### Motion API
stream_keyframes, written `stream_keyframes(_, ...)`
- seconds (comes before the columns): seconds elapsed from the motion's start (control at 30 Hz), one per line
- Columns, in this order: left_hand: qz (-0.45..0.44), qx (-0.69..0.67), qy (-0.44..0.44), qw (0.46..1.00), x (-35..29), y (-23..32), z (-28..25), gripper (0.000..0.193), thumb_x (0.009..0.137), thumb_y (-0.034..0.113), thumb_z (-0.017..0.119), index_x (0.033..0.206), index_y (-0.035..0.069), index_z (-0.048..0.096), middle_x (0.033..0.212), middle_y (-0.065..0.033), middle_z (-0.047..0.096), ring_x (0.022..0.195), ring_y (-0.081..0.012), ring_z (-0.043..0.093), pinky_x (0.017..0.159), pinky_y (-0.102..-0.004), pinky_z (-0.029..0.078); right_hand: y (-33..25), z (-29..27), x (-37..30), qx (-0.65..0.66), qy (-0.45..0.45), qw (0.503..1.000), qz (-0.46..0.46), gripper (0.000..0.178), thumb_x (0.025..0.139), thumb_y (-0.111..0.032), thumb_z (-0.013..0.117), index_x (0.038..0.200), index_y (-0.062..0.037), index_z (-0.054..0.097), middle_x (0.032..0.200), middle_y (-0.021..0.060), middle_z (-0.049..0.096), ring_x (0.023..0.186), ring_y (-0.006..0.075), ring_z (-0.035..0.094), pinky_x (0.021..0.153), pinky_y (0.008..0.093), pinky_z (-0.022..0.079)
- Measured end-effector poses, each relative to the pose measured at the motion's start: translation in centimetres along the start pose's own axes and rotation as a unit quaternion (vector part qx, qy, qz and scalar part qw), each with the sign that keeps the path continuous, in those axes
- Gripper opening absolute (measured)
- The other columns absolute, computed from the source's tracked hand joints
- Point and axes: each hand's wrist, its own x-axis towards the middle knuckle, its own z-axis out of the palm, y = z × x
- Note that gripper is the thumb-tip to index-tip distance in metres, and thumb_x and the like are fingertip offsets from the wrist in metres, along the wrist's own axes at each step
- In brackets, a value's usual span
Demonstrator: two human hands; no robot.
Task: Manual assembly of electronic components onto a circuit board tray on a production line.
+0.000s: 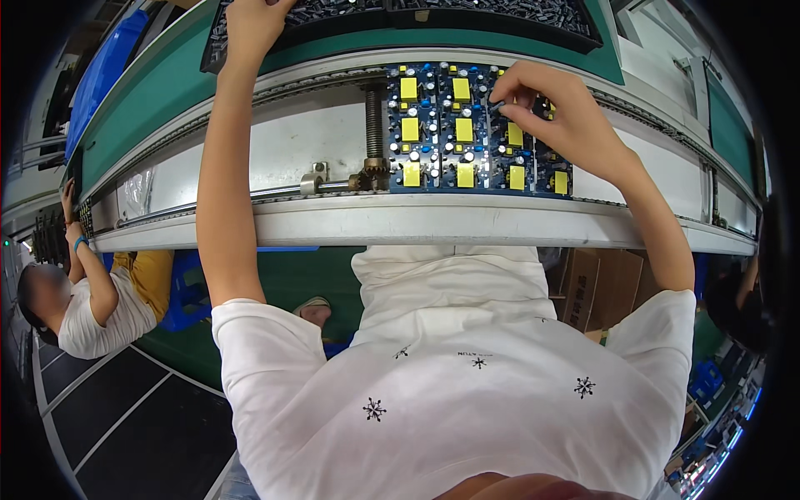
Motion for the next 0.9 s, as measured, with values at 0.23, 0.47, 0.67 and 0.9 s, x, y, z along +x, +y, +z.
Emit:
stream_keyframes(0.23, -0.022, 0.031, 0.129, 0.991, -0.5, 0.5, -0.5, 0.01, 0.083, 0.003, 0.07, 0.091, -0.002, 0.067, 0.082, -0.0128, 0.071, 0.069, -0.0176, 0.067, 0.064, -0.0284, 0.051, -0.8, 1.4, 0.6, -0.086, -0.021, 0.994, 0.065, 0.01, 0.087, 0.0, 0.064, 0.096, 0.0015, 0.06, 0.08, 0.0085, 0.056, 0.071, 0.0195, 0.054, 0.066, 0.0321, 0.046)
stream_keyframes(0.47, 0.019, -0.011, 0.038, 0.999, -1.6, 4.1, -1.1, 0.018, 0.08, 0.007, 0.073, 0.096, 0.0, 0.069, 0.083, -0.0144, 0.071, 0.07, -0.0206, 0.068, 0.066, -0.0302, 0.052, -1.1, 1.8, 0.8, -0.16, -0.016, 0.986, 0.045, 0.012, 0.085, -0.001, 0.065, 0.094, 0.0019, 0.058, 0.078, 0.0124, 0.056, 0.07, 0.0261, 0.055, 0.067, 0.0363, 0.046)
stream_keyframes(0.67, 0.002, 0.012, -0.044, 0.999, -0.3, 1.1, -0.9, 0.022, 0.078, 0.014, 0.077, 0.095, 0.001, 0.073, 0.078, -0.0154, 0.071, 0.07, -0.0223, 0.068, 0.068, -0.0322, 0.052, -0.7, 1.7, 0.7, -0.181, -0.025, 0.983, 0.029, 0.013, 0.085, -0.001, 0.065, 0.095, 0.0022, 0.057, 0.082, 0.0133, 0.056, 0.072, 0.0279, 0.056, 0.067, 0.0387, 0.046)
stream_keyframes(0.9, -0.022, -0.051, 0.081, 0.995, -0.8, 2.4, -0.7, 0.015, 0.084, 0.012, 0.072, 0.092, 0.0, 0.074, 0.073, -0.0107, 0.069, 0.066, -0.0162, 0.064, 0.063, -0.0285, 0.049, -0.8, 1.8, 0.7, -0.205, -0.027, 0.978, 0.008, 0.012, 0.085, 0.0, 0.064, 0.093, 0.0029, 0.056, 0.086, 0.0152, 0.056, 0.076, 0.0317, 0.057, 0.068, 0.0417, 0.046)
